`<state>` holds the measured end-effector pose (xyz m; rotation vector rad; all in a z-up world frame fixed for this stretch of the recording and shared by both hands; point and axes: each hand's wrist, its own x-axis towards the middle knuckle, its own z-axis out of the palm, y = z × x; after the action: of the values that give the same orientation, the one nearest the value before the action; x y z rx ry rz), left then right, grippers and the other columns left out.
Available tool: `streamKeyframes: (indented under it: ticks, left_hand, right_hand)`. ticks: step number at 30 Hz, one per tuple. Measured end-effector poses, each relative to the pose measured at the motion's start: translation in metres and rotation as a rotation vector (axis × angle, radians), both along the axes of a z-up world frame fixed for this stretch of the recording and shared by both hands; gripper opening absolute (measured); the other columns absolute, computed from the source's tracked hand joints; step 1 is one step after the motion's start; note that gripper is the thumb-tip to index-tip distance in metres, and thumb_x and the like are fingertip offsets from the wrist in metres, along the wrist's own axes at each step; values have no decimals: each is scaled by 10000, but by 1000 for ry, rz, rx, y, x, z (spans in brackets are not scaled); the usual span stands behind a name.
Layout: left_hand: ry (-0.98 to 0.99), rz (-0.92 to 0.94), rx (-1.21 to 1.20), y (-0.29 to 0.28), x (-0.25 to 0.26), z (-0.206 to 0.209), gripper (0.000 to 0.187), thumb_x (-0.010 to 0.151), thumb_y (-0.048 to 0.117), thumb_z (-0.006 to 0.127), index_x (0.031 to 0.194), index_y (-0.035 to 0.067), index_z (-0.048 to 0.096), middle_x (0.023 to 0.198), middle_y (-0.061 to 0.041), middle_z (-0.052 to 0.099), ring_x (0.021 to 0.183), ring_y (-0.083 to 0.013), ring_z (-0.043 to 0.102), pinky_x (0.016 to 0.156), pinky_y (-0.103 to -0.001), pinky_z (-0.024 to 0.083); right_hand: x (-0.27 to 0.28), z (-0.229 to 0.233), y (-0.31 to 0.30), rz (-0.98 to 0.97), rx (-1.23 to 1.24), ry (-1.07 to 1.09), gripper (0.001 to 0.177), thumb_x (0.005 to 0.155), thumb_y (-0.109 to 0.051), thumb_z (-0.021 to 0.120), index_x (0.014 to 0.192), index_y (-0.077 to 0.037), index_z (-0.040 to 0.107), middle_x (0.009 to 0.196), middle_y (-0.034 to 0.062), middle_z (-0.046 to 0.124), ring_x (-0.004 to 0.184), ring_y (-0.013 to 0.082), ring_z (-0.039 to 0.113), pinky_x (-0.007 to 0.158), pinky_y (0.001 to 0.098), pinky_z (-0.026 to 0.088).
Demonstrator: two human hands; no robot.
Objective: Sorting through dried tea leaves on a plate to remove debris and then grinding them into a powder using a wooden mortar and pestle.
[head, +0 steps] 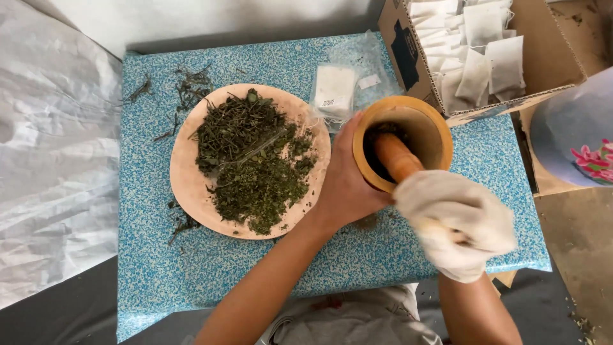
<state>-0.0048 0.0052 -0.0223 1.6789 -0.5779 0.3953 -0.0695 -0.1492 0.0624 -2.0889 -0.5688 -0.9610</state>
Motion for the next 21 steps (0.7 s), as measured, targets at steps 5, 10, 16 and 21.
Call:
streamKeyframes:
  ticks: [5,10,16,21]
  left_hand:
    - [46,-24,10,0,1,9,1387,753,431,1052,1756,53,171,1796,-236,343,1725,-436,382,1470,-592,352]
    - [84,-24,-2,3,0,18,1346,782,398,1039,1752,76,162,1764,-223,363,1662,-396,474,1405,-551,453]
    - [12,-19,-9,1,2,17,1365,796,381,1048,1763,74,135,1762,-235,365,1669,-430,468,1424,-599,448]
    - [5,-56,-54,0,3,21,1336,799,344,1049,1749,65,151,1744,-234,412,1642,-429,498,1405,-598,451]
  right_hand:
    - [16,12,4,163,596,-60,408,1141,-59,554,751,-60,436,660,142,520,555,237,563,546,387,584]
    - [61,40,-22,762,1464,129,446,1151,-84,410,718,-84,298,675,46,227,579,183,209,540,422,253]
    - [138,63,-32,300,1039,683,518,1089,-346,594,673,-221,313,616,-62,187,540,113,190,547,310,245]
    - [176,89,14,176,786,916,397,1083,-247,668,741,-110,522,638,46,491,514,160,485,474,322,470]
